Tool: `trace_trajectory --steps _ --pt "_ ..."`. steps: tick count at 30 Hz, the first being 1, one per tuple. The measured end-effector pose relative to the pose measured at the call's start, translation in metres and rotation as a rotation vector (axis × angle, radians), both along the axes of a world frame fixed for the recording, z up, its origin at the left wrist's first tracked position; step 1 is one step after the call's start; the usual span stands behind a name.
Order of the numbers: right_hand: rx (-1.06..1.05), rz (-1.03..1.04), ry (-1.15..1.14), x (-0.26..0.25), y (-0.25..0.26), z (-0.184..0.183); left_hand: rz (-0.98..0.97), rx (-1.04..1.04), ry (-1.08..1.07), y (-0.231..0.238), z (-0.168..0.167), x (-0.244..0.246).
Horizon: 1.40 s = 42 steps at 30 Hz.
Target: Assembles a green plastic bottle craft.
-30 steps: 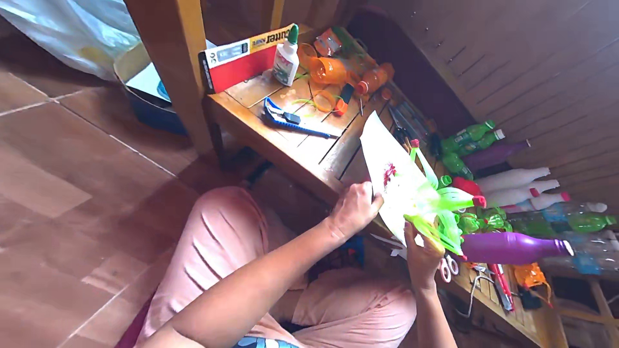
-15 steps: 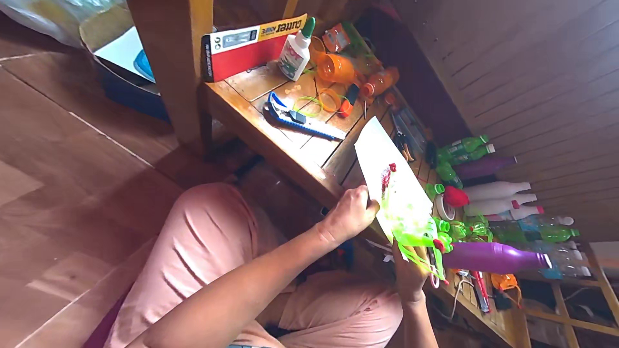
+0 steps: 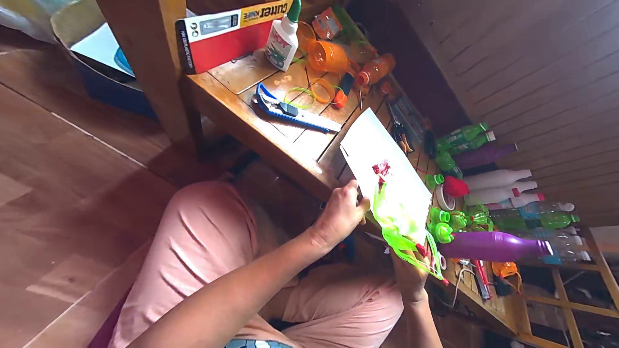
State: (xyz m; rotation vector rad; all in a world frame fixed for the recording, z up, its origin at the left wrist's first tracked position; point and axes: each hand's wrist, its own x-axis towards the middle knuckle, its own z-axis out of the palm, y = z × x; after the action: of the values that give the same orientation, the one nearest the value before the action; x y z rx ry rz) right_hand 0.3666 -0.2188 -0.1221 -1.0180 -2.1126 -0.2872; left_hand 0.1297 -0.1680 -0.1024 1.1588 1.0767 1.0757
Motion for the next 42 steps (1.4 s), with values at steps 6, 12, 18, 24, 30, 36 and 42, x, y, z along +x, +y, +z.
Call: trace_trajectory --steps 6,12,18,24,30,36,42 --pt "0.001 -0.006 -0.006 0.002 -0.001 -0.001 -0.018 -0.034 0.000 -0.005 -0.003 -0.007" --pt "0.002 0.015 -0.056 0.000 0.001 0.000 0.002 -0.026 -0.066 -0.008 -0.008 -0.014" --pt "0.002 0.023 -0.113 0.000 0.000 0.004 0.002 -0.052 -0.081 -0.005 -0.011 -0.015" --pt "-0.045 0.024 -0.117 0.002 -0.003 0.010 0.006 -0.073 -0.122 -0.006 -0.011 -0.016" --pt "-0.075 0.034 -0.131 0.002 -0.003 0.012 0.007 -0.066 -0.128 -0.005 -0.011 -0.017" --pt "-0.179 -0.016 -0.043 -0.003 -0.009 0.014 0.010 -0.055 -0.149 -0.006 -0.013 -0.016" --pt "-0.133 0.002 -0.163 -0.003 -0.002 0.026 0.013 -0.063 -0.146 -0.005 -0.013 -0.016"
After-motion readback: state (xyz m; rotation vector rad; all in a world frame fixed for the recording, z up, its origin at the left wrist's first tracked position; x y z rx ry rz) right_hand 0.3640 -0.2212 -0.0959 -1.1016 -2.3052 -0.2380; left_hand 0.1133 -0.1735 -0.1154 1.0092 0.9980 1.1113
